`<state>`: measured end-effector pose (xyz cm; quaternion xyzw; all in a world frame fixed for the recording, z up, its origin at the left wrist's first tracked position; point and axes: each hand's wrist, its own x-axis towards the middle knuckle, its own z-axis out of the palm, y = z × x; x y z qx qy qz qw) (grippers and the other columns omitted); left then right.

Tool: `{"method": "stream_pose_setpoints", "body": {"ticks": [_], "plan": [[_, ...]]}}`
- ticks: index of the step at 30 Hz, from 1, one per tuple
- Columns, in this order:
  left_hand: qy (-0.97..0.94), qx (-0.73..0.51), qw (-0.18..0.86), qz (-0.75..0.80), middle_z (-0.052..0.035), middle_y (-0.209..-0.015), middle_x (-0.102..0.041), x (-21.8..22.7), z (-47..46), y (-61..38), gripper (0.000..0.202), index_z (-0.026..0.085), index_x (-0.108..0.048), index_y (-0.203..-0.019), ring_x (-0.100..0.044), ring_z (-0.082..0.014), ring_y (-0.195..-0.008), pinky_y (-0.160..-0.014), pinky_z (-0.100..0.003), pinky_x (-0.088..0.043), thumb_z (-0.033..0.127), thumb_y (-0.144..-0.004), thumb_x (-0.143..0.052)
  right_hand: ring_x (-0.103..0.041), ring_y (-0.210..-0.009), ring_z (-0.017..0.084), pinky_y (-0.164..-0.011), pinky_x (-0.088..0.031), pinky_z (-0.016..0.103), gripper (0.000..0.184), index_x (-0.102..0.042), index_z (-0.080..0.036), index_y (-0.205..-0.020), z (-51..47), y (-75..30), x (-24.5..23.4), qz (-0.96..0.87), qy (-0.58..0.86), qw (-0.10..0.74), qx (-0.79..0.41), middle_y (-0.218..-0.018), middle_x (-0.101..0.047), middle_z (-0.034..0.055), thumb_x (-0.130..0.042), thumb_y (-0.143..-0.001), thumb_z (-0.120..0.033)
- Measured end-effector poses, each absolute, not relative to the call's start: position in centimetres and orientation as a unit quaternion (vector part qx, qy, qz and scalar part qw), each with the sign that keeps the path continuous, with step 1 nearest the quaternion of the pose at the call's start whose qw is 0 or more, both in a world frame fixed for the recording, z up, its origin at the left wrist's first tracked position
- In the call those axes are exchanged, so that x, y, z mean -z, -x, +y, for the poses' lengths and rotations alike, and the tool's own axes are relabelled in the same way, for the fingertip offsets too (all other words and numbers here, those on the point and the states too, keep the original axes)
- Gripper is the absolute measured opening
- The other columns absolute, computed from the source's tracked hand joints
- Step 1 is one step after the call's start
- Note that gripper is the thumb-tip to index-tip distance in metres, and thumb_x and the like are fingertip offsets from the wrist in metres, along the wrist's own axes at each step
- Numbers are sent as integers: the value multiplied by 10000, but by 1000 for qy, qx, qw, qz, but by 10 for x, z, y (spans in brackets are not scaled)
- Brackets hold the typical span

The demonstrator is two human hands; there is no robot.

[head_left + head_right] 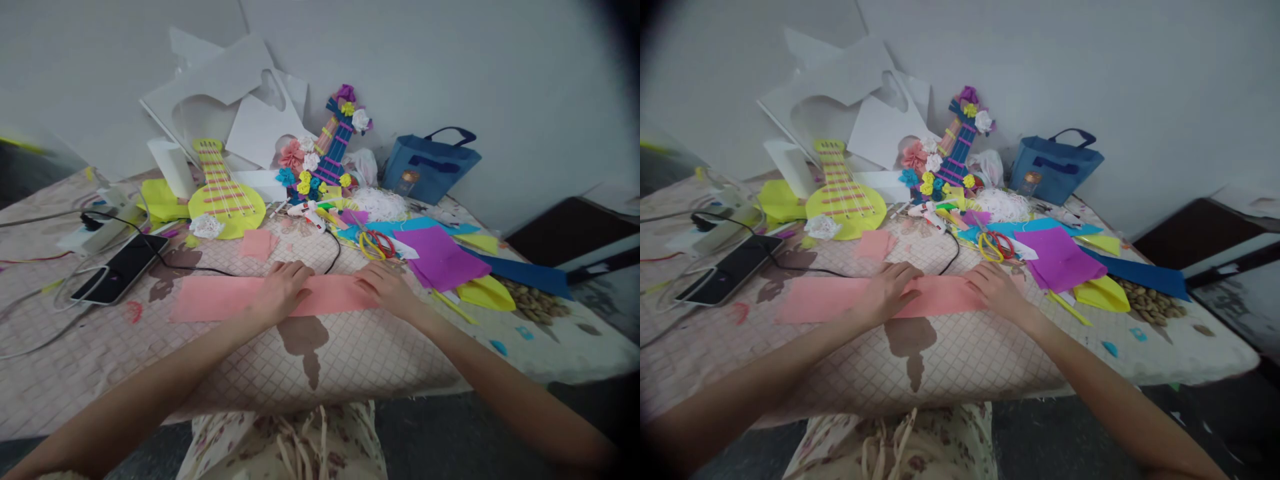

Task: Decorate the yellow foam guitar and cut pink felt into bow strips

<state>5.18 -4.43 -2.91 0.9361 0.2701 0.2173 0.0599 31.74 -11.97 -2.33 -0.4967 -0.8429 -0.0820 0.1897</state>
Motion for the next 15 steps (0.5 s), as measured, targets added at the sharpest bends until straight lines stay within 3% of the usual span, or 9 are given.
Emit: {"method": "stream_pose_setpoints", "body": {"ticks": [4, 9, 15], "plan": [[-941, -184, 40, 281, -70, -1036, -614, 29, -47, -46, 219, 172, -522, -1079, -582, -212, -887, -794, -365, -378, 208, -864, -537, -564, -872, 235, -798, -463, 408, 213, -637, -219, -948, -123, -320, 22, -863, 469, 172, 72, -876, -649, 82, -428, -915, -208], [-951, -128, -20, 280, -84, -962, -610, 15, -60, -27, 127, 154, -572, -880, -549, -237, -917, -774, -372, -378, 222, -902, -467, -600, -936, 212, -819, -487, 374, 203, -606, -202, -1024, -148, -319, 16, -865, 455, 194, 80, -962, -668, 76, -443, -907, -176], [-967, 8, -18, 252, -85, -903, -624, -10, -102, 4, 143, 141, -573, -886, -569, -225, -787, -714, -371, -418, 43, -812, -499, -631, -872, 185, -762, -491, 329, 207, -605, -201, -1018, -190, -308, 10, -893, 438, 97, 17, -995, -674, 64, -434, -905, -170]]}}
